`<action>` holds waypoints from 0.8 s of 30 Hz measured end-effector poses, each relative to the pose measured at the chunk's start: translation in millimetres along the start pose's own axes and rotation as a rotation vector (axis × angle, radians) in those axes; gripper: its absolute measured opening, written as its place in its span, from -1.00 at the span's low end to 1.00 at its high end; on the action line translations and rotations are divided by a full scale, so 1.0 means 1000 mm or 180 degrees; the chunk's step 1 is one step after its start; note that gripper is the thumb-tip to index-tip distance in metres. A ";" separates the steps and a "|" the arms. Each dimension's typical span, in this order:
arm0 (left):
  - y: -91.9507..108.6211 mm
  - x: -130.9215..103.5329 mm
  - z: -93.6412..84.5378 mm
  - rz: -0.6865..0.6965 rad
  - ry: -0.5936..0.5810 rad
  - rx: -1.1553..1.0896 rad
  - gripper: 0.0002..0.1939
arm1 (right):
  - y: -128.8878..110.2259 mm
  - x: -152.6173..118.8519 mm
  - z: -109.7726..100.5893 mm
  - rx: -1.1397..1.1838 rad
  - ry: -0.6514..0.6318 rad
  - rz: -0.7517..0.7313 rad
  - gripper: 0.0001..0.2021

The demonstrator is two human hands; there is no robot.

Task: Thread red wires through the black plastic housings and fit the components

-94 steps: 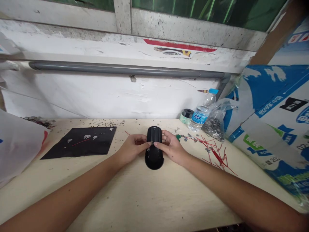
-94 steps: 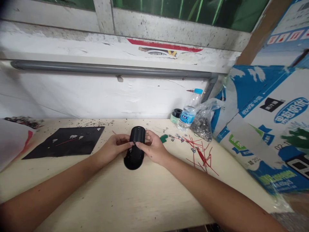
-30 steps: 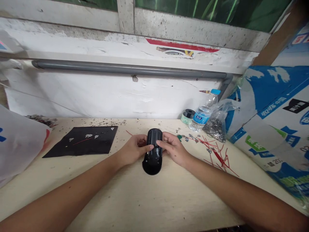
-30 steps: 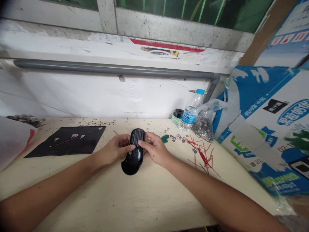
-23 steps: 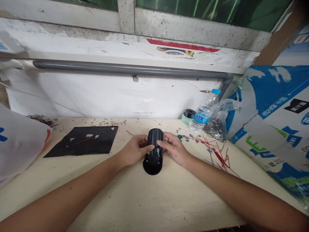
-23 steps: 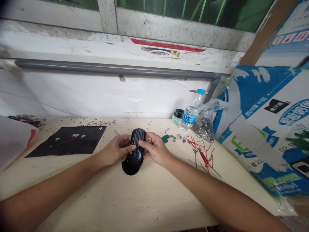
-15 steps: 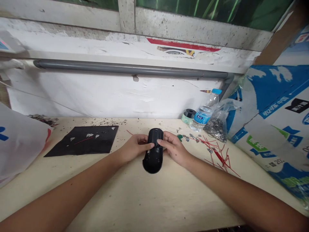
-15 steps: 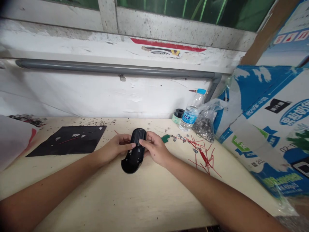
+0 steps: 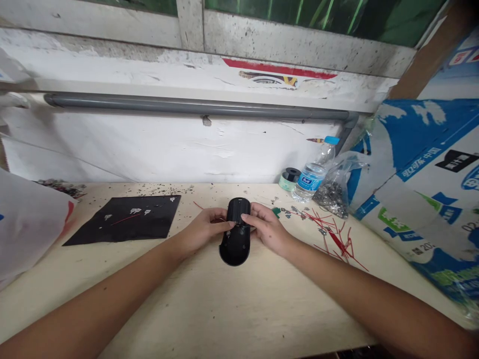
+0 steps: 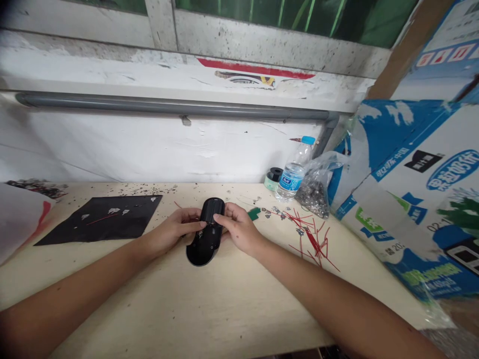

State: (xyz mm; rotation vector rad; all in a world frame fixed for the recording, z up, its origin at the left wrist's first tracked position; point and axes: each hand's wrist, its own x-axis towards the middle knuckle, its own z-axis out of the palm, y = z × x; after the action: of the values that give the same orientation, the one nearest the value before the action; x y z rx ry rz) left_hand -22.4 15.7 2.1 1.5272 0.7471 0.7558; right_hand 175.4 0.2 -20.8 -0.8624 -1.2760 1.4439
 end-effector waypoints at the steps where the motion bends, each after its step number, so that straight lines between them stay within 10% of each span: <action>1: 0.000 0.000 0.000 -0.0006 0.0002 -0.0076 -0.81 | 0.000 0.000 0.000 0.0004 0.0022 -0.0003 -0.71; 24: -0.007 0.003 -0.004 0.0029 0.0095 -0.0282 -0.77 | -0.008 -0.003 0.002 -0.0438 0.0473 -0.0364 -0.75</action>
State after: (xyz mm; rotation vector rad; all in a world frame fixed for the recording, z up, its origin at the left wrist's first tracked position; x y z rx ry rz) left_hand -24.3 20.7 -4.6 1.4429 0.7201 0.8097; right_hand 175.7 -3.6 -13.0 -0.9539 -1.3014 1.1911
